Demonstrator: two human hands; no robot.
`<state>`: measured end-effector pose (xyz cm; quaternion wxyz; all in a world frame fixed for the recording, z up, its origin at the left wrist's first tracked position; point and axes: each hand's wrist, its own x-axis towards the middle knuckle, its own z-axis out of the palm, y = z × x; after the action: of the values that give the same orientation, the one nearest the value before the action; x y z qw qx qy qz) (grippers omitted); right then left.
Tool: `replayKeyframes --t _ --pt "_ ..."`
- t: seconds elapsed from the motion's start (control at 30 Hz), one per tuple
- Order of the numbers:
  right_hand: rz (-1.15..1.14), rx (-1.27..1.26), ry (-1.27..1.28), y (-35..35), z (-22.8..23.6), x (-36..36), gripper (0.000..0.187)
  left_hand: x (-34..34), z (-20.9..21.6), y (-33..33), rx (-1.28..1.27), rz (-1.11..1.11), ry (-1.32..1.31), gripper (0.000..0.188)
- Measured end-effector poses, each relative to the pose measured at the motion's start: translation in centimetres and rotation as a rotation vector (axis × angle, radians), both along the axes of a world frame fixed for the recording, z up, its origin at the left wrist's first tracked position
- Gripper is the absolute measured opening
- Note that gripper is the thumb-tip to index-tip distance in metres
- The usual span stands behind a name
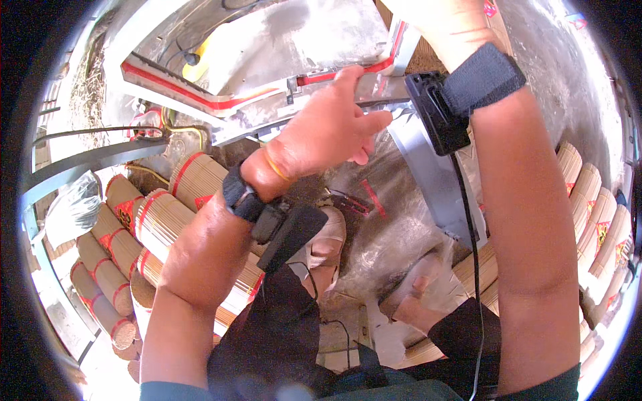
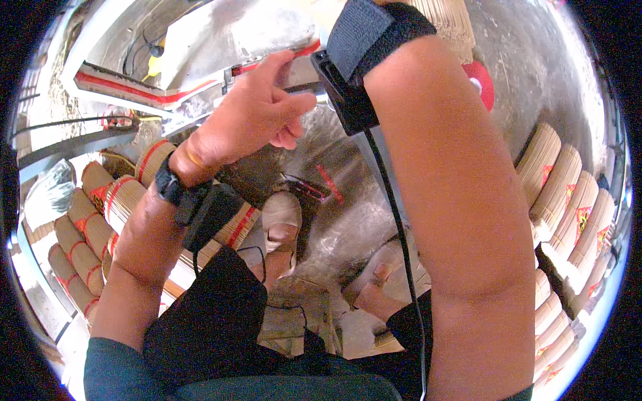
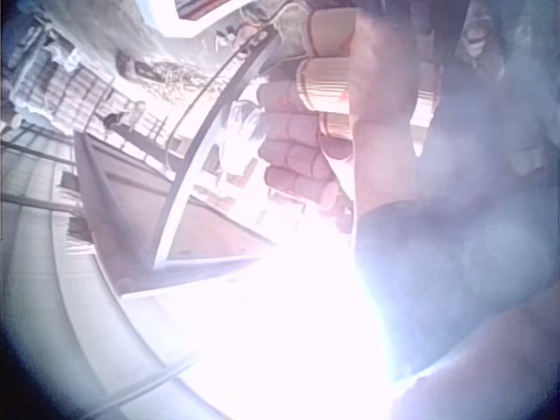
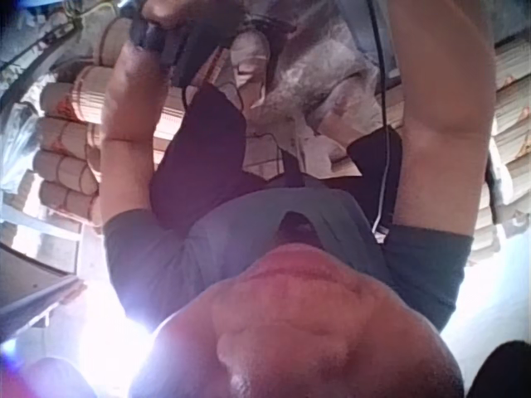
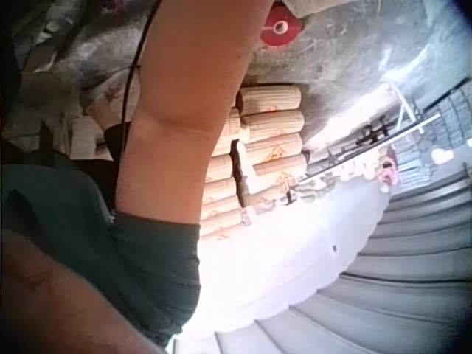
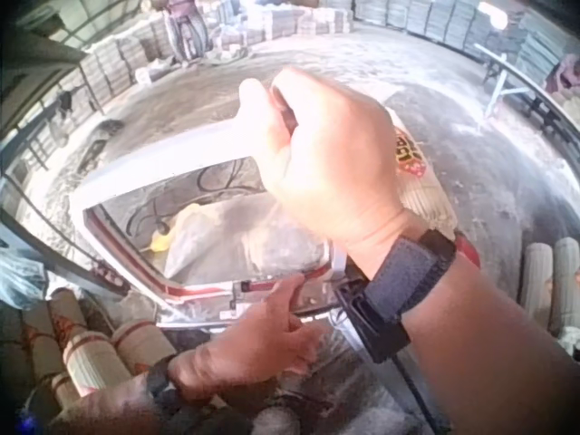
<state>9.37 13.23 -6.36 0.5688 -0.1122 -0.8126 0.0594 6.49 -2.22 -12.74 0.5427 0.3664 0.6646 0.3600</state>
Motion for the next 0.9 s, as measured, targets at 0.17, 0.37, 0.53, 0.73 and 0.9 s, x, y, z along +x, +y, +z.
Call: replayKeyframes --t 0.17,0.37,0.53,0.73,0.9 --pt "0.101 -0.122 -0.031 -1.0 0.1 0.9 0.027 0.9 -1.5 1.0 0.032 -0.106 0.098 0.068" --pt "0.018 0.072 0.020 0.3 -0.4 -0.4 0.027 0.8 -0.6 0.7 0.051 -0.037 -0.028 0.070" --pt "0.058 0.049 0.073 0.6 -0.5 -1.0 0.026 0.4 -0.8 1.1 0.065 -0.063 0.055 0.071" --pt "0.021 -0.027 0.000 -0.1 -0.3 -1.0 0.026 0.7 -0.3 0.9 0.067 0.023 -0.279 0.075" --pt "0.062 0.015 0.062 1.0 -0.4 -1.2 0.028 -0.3 1.1 -1.6 0.353 -0.078 0.408 0.049"
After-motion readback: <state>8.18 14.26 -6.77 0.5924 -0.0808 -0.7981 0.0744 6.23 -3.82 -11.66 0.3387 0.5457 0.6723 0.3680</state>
